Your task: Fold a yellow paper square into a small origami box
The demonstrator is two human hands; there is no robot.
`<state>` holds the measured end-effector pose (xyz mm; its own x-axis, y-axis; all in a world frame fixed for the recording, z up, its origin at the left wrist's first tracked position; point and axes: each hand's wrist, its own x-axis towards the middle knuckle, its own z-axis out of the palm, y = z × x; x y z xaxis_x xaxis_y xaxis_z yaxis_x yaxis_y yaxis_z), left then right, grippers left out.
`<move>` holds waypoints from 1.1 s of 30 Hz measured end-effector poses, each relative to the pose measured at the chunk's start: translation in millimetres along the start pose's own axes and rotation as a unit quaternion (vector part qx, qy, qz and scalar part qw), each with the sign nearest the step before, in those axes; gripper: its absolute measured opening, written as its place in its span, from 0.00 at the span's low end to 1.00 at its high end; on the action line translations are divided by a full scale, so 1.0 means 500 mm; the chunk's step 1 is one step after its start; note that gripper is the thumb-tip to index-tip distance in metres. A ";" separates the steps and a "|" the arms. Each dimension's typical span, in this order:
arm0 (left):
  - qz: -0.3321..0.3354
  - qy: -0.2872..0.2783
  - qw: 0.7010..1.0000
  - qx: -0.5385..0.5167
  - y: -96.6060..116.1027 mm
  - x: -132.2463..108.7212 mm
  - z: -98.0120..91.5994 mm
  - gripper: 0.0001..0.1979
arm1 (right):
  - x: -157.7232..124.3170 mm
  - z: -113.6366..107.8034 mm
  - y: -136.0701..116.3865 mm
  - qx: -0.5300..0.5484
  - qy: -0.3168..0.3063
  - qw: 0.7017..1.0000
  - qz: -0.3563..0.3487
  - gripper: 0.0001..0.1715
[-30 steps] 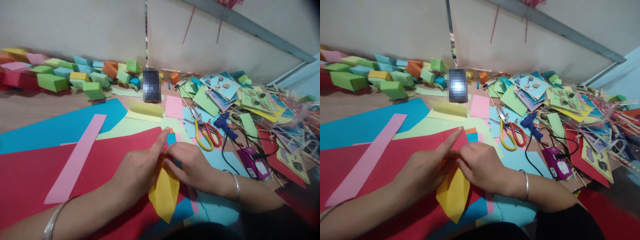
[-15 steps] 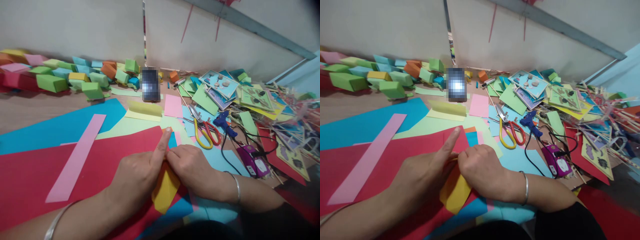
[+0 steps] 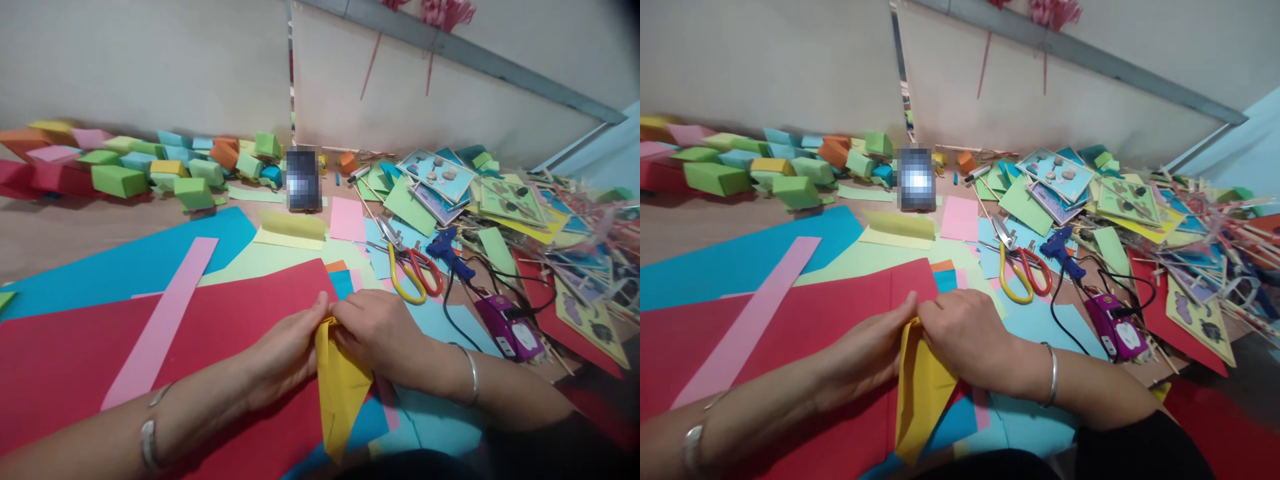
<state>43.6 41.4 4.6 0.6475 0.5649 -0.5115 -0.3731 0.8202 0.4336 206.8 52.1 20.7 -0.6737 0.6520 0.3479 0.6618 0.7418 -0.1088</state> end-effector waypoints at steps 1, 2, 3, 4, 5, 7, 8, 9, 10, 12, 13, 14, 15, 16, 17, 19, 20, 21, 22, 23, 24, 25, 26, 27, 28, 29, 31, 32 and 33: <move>0.003 -0.003 1.000 -0.003 -0.006 0.000 0.000 0.24 | -0.001 0.000 0.001 -0.001 -0.006 1.000 -0.003 0.14; 0.007 -0.009 1.000 -0.006 -0.010 0.000 0.000 0.23 | -0.002 0.000 0.002 0.002 -0.006 1.000 -0.004 0.15; 0.011 -0.016 1.000 -0.012 -0.014 0.001 0.001 0.22 | -0.003 -0.001 0.003 0.006 -0.004 1.000 -0.005 0.15; 0.014 -0.023 0.999 -0.022 -0.016 0.001 0.001 0.21 | -0.003 0.000 0.004 0.012 0.000 1.000 -0.004 0.15; 0.015 -0.027 0.999 -0.036 -0.018 0.001 0.002 0.20 | -0.003 0.000 0.007 0.015 0.006 1.000 -0.003 0.15; 0.007 -0.023 0.997 -0.069 -0.018 0.001 0.003 0.19 | -0.003 0.004 0.013 0.014 0.011 1.000 0.002 0.14; 0.003 -0.018 0.996 -0.083 -0.017 0.001 0.003 0.18 | -0.002 0.006 0.016 0.009 0.009 1.000 0.006 0.15; -0.001 -0.012 0.995 -0.095 -0.016 0.001 0.004 0.18 | -0.001 0.008 0.020 0.002 0.002 1.000 0.009 0.15; -0.006 -0.008 0.995 -0.101 -0.014 0.001 0.004 0.18 | 0.000 0.009 0.023 -0.006 -0.008 1.000 0.009 0.15; -0.014 -0.007 0.995 -0.102 -0.010 0.001 0.004 0.17 | 0.002 0.006 0.028 -0.019 -0.036 0.999 0.005 0.14; -0.015 -0.008 0.995 -0.099 -0.009 0.001 0.004 0.17 | 0.004 0.002 0.028 -0.022 -0.050 0.998 0.002 0.14; -0.015 -0.007 0.995 -0.095 -0.007 0.001 0.003 0.18 | 0.006 -0.005 0.028 -0.023 -0.067 0.997 0.001 0.13; -0.014 -0.005 0.996 -0.091 -0.005 0.001 0.003 0.18 | 0.008 -0.012 0.027 -0.023 -0.084 0.996 0.005 0.13; -0.014 -0.001 0.996 -0.088 -0.004 0.002 0.002 0.18 | 0.010 -0.020 0.025 -0.021 -0.101 0.995 0.011 0.13; -0.014 0.003 0.996 -0.084 -0.003 0.002 0.001 0.19 | 0.012 -0.028 0.024 -0.018 -0.117 0.993 0.018 0.15; -0.019 0.007 0.997 -0.078 -0.001 0.003 0.000 0.19 | 0.015 -0.042 0.023 -0.012 -0.141 0.990 0.029 0.16; -0.022 0.009 0.997 -0.074 -0.001 0.003 0.000 0.19 | 0.017 -0.045 0.023 -0.010 -0.144 0.989 0.030 0.15; -0.022 0.010 0.997 -0.072 -0.001 0.003 -0.001 0.19 | 0.017 -0.047 0.024 -0.008 -0.139 0.990 0.028 0.14; -0.021 0.011 0.997 -0.071 -0.001 0.003 -0.001 0.18 | 0.017 -0.045 0.026 -0.005 -0.129 0.991 0.023 0.12; -0.019 0.013 0.997 -0.072 -0.002 0.003 -0.001 0.18 | 0.017 -0.042 0.029 -0.002 -0.116 0.993 0.015 0.12; -0.018 0.015 0.997 -0.073 -0.003 0.002 -0.001 0.17 | 0.016 -0.037 0.032 0.003 -0.100 0.995 0.005 0.14; -0.015 0.018 0.997 -0.074 -0.004 0.002 0.000 0.17 | 0.016 -0.030 0.034 0.009 -0.084 0.996 -0.004 0.16; -0.011 0.021 0.997 -0.075 -0.004 0.002 0.001 0.17 | 0.015 -0.024 0.037 0.015 -0.068 0.997 -0.013 0.17; -0.009 0.022 0.997 -0.074 -0.005 0.002 0.002 0.16 | 0.014 -0.018 0.039 0.021 -0.055 0.998 -0.020 0.19; -0.008 0.022 0.997 -0.071 -0.006 0.002 0.004 0.16 | 0.014 -0.013 0.040 0.024 -0.043 0.998 -0.027 0.20; -0.006 0.020 0.997 -0.068 -0.006 0.002 0.005 0.16 | 0.013 -0.010 0.041 0.025 -0.032 0.999 -0.032 0.21; -0.002 0.015 0.998 -0.058 -0.007 0.003 0.007 0.15 | 0.014 -0.007 0.043 0.022 -0.017 0.999 -0.041 0.21; 0.000 0.014 0.999 -0.052 -0.007 0.003 0.008 0.15 | 0.014 -0.007 0.044 0.020 -0.014 0.999 -0.046 0.21; 0.003 0.015 0.999 -0.048 -0.008 0.004 0.007 0.16 | 0.015 -0.007 0.044 0.016 -0.012 0.998 -0.051 0.21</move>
<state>48.7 38.9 4.6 0.6249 0.5715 -0.5319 -0.4396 0.8206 0.3652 217.6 72.9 24.2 -0.7454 0.5760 0.3356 0.5783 0.8091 -0.1043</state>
